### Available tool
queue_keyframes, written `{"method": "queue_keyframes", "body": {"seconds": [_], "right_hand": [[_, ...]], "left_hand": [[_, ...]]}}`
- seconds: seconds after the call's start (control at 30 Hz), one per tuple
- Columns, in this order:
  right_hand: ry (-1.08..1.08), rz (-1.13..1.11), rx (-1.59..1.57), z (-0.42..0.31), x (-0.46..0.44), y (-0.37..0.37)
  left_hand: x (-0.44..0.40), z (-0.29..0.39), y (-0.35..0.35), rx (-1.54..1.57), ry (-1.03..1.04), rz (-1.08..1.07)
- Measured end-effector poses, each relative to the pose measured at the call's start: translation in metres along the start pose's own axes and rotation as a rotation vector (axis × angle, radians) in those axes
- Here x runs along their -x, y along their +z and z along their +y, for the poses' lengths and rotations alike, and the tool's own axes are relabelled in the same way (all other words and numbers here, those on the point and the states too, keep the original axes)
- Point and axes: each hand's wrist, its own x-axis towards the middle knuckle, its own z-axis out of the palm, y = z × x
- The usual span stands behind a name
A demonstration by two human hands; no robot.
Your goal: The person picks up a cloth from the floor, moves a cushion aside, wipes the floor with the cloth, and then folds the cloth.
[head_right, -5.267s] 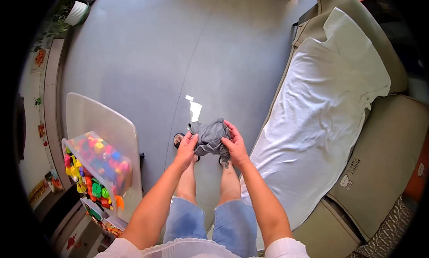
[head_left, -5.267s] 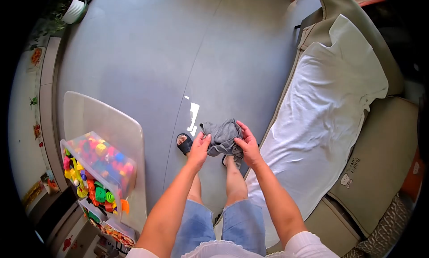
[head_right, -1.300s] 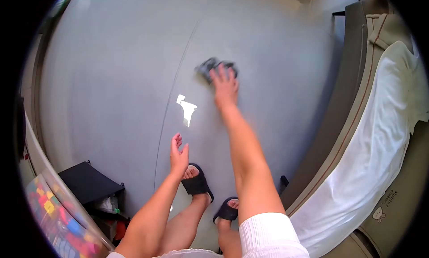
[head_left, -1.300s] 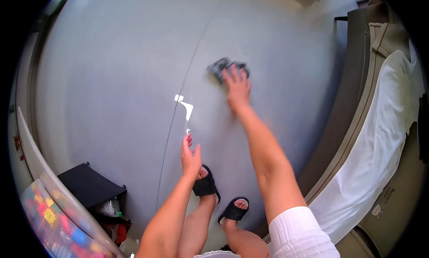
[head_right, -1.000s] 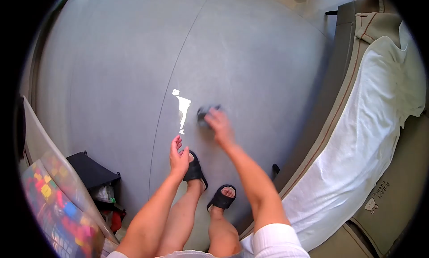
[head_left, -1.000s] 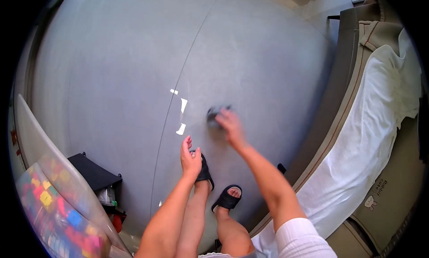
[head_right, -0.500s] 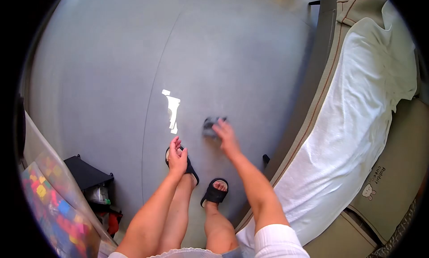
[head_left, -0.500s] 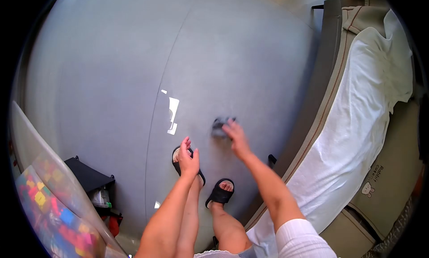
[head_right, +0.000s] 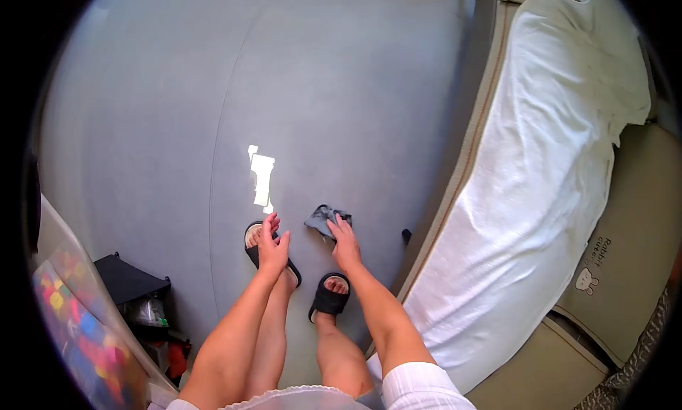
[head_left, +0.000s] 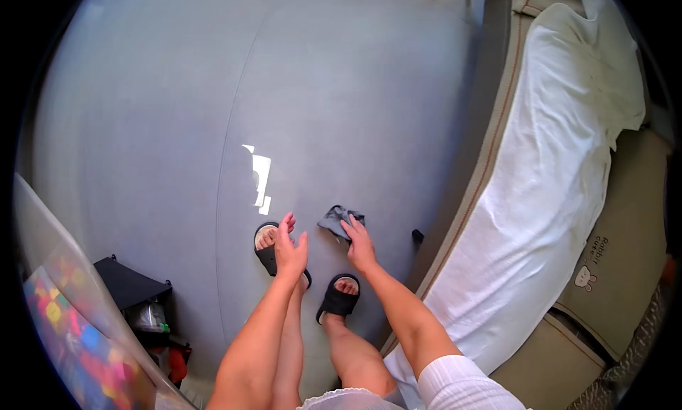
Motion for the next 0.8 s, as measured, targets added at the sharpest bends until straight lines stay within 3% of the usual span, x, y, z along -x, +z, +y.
{"method": "queue_keyframes", "body": {"seconds": [0.03,0.1,0.23,0.33,0.4,0.47,0.6,0.7,0.77,0.8], "right_hand": [[-0.022,-0.022,-0.066,0.005,0.0,-0.004],[-0.182,0.179,0.082,0.029,-0.032,-0.028],[0.039,0.434,0.276,0.067,-0.103,-0.082],[0.173,0.366,0.198,0.085,-0.133,-0.089],[0.214,0.373,0.271,0.068,-0.112,-0.048],[-0.061,0.341,0.369,0.057,-0.085,0.001],[-0.214,-0.031,0.075,0.008,-0.058,0.003],[-0.419,0.26,0.01,0.039,-0.113,-0.03],[-0.296,0.548,0.053,0.063,-0.171,-0.062],[-0.129,0.589,0.031,0.065,-0.197,-0.079]], "left_hand": [[0.004,0.0,0.003,0.005,0.003,0.003],[0.011,-0.005,0.006,0.02,0.019,0.007],[0.011,-0.01,0.011,0.037,0.035,0.026],[-0.004,-0.026,0.013,0.042,0.058,0.038],[-0.019,-0.034,0.016,-0.026,0.124,0.038],[-0.026,-0.041,0.015,-0.124,0.179,0.03],[-0.027,-0.046,-0.002,-0.289,0.257,0.016],[-0.02,-0.048,-0.013,-0.336,0.326,0.058],[-0.025,-0.046,-0.01,-0.424,0.276,0.104],[-0.023,-0.05,-0.006,-0.47,0.235,0.115]]}}
